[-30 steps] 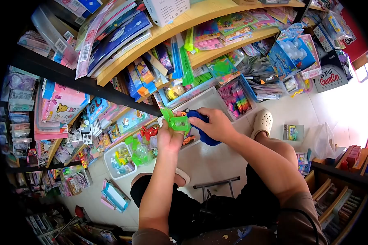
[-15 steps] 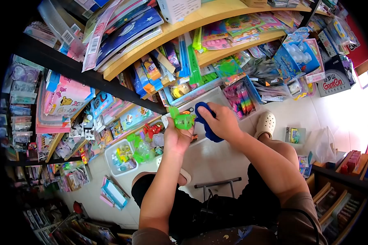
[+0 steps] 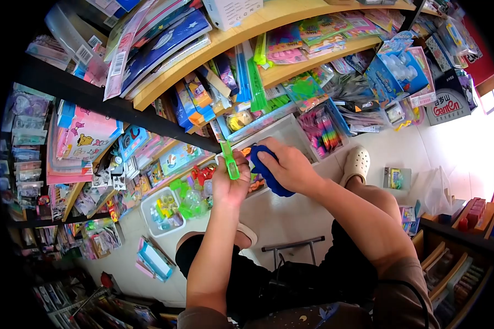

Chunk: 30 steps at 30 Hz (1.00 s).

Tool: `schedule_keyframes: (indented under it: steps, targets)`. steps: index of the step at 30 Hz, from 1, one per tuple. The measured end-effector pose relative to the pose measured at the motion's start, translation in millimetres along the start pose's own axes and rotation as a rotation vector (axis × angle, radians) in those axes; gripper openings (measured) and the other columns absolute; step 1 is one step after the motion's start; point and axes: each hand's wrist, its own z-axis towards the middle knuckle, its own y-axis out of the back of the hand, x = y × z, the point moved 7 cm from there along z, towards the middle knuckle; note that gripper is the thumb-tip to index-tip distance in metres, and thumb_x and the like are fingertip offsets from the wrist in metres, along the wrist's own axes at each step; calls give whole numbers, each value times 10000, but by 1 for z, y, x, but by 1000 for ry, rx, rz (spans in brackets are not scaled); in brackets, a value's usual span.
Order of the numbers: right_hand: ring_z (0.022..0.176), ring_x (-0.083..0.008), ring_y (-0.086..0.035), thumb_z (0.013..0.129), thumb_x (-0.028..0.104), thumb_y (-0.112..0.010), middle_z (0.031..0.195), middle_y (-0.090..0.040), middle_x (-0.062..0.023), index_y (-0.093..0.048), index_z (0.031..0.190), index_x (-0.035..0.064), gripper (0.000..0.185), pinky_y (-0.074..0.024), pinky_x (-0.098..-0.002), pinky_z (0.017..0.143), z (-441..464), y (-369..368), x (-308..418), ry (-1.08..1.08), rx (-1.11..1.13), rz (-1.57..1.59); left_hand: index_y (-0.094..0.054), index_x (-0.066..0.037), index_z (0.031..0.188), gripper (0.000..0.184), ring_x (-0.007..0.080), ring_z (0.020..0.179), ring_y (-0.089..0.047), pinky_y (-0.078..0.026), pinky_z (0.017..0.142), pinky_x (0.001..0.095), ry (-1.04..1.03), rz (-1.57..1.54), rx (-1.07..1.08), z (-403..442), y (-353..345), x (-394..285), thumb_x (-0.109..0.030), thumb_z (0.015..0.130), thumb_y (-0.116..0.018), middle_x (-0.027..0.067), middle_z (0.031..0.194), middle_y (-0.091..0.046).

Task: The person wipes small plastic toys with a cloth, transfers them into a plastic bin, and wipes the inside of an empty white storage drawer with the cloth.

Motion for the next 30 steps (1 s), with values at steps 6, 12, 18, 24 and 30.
schedule_keyframes:
  steps: [6,12,18,24,30]
  targets:
    - [704,-352,-593,854,183,-501,784,-602,-183,-518,1040,70,218,-464,-397,625,-1,0,6,62,40,-66,-422,71,1039,395,164,716,-471,-440,584,244,42,-48,42,1,-2,1,-305,973,-319,94,839,-478]
    - [716,-369,-582,808,182,-520,774,-609,-177,-540,945,99,162,-455,-452,641,-4,2,19,189,41,-90,-447,32,1066,384,159,711,-477,-445,594,250,-18,55,2,4,4,-5,-315,973,-312,95,854,-497]
    - [769,-352,-583,805,161,-520,848,-623,-132,-581,919,116,137,-462,-427,669,-11,-4,18,247,96,-72,-484,-11,1031,381,143,683,-458,-403,585,244,-92,247,-6,1,-6,-8,-346,968,-314,60,818,-505]
    - [767,-341,-587,795,165,-550,843,-624,-130,-593,914,115,136,-465,-420,674,-15,-7,17,224,164,-1,-493,-32,1007,384,135,656,-428,-368,572,246,-148,347,-85,-3,-12,-9,-372,962,-321,57,806,-507]
    - [726,-339,-592,770,181,-581,795,-623,-142,-598,916,106,166,-470,-414,656,-15,-5,21,222,143,15,-504,-17,1011,398,136,656,-431,-369,575,244,-172,342,-126,-3,-9,-11,-366,963,-320,56,793,-513]
